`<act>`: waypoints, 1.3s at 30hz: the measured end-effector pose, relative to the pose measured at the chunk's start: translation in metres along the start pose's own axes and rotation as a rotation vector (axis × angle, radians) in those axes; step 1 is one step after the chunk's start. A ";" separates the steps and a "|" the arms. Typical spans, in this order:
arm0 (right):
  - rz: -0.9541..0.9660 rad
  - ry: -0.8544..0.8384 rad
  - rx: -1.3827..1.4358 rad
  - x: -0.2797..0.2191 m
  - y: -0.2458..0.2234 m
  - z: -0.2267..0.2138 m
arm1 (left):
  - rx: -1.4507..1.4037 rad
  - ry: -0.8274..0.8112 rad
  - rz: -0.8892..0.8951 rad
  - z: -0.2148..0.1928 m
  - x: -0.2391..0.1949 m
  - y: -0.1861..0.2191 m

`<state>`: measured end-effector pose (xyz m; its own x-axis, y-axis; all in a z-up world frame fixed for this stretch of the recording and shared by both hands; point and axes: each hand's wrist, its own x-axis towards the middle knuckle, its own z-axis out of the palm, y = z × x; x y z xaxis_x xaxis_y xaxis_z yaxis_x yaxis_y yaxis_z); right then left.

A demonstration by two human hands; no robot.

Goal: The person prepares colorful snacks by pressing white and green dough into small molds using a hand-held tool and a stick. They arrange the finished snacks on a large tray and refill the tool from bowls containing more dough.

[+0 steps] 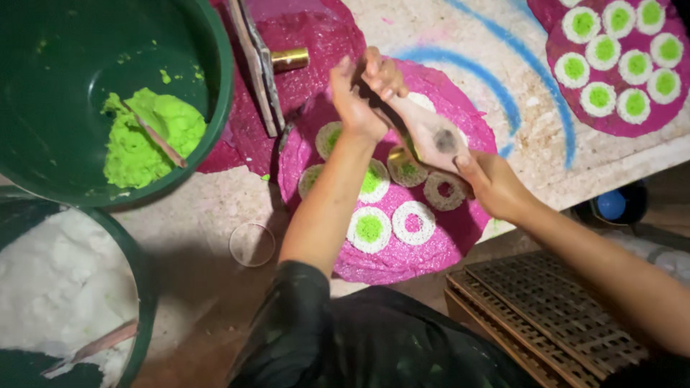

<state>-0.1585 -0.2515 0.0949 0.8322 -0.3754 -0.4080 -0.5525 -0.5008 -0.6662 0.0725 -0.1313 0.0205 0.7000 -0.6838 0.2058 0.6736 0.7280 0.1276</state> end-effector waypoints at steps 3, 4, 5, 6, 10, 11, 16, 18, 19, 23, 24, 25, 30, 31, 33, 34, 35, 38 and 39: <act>-0.028 -0.218 0.126 -0.026 0.010 -0.002 | 0.031 0.024 -0.033 0.022 -0.030 0.004; 0.031 -0.211 0.107 -0.039 0.015 -0.004 | -0.001 0.044 -0.045 0.028 -0.043 0.001; 0.092 -0.208 0.088 -0.055 0.019 -0.008 | -0.032 0.068 -0.055 0.033 -0.057 -0.004; 0.153 -0.205 0.069 -0.069 0.022 -0.008 | -0.063 0.102 -0.076 0.037 -0.071 -0.010; 0.249 -0.214 0.000 -0.099 0.024 -0.009 | -0.108 0.206 -0.111 0.043 -0.100 -0.033; 0.256 -0.202 -0.044 -0.101 0.022 -0.007 | -0.101 0.223 -0.106 0.042 -0.103 -0.037; 0.211 -0.081 -0.159 -0.097 0.010 0.012 | -0.057 0.187 -0.075 0.028 -0.106 -0.036; 0.079 -0.058 -0.121 -0.101 0.010 0.019 | -0.031 0.181 -0.060 0.023 -0.111 -0.035; 0.098 -0.071 -0.103 -0.102 0.012 0.020 | -0.023 0.185 -0.054 0.021 -0.113 -0.035; 0.155 -0.111 -0.123 -0.106 0.022 0.015 | -0.087 0.225 -0.066 0.022 -0.120 -0.044; 0.166 -0.119 -0.150 -0.104 0.025 0.014 | -0.083 0.241 -0.050 0.024 -0.118 -0.046; 0.131 -0.085 -0.160 -0.102 0.029 0.014 | -0.080 0.255 -0.035 0.027 -0.116 -0.047; -0.099 -0.037 0.028 -0.091 0.047 0.025 | 0.042 0.105 -0.005 0.054 -0.103 -0.031; -0.112 -0.098 0.063 -0.088 0.051 0.025 | 0.066 0.082 -0.026 0.061 -0.105 -0.025; -0.138 -0.222 0.133 -0.088 0.058 0.016 | 0.097 0.056 -0.052 0.074 -0.102 -0.022; -0.099 -0.241 0.095 -0.089 0.061 0.006 | 0.104 0.054 -0.057 0.079 -0.098 -0.024; -0.059 -0.259 0.053 -0.091 0.064 -0.011 | 0.108 0.050 -0.060 0.082 -0.093 -0.029; 0.007 -0.178 0.035 -0.099 0.064 -0.046 | 0.085 0.063 -0.046 0.079 -0.071 -0.054; 0.021 -0.127 0.048 -0.099 0.061 -0.053 | 0.024 0.081 -0.063 0.074 -0.064 -0.062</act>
<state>-0.2765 -0.2864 0.1282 0.8213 -0.2820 -0.4960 -0.5696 -0.4546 -0.6848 -0.0316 -0.1290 0.0715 0.6741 -0.7292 0.1179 0.7115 0.6839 0.1614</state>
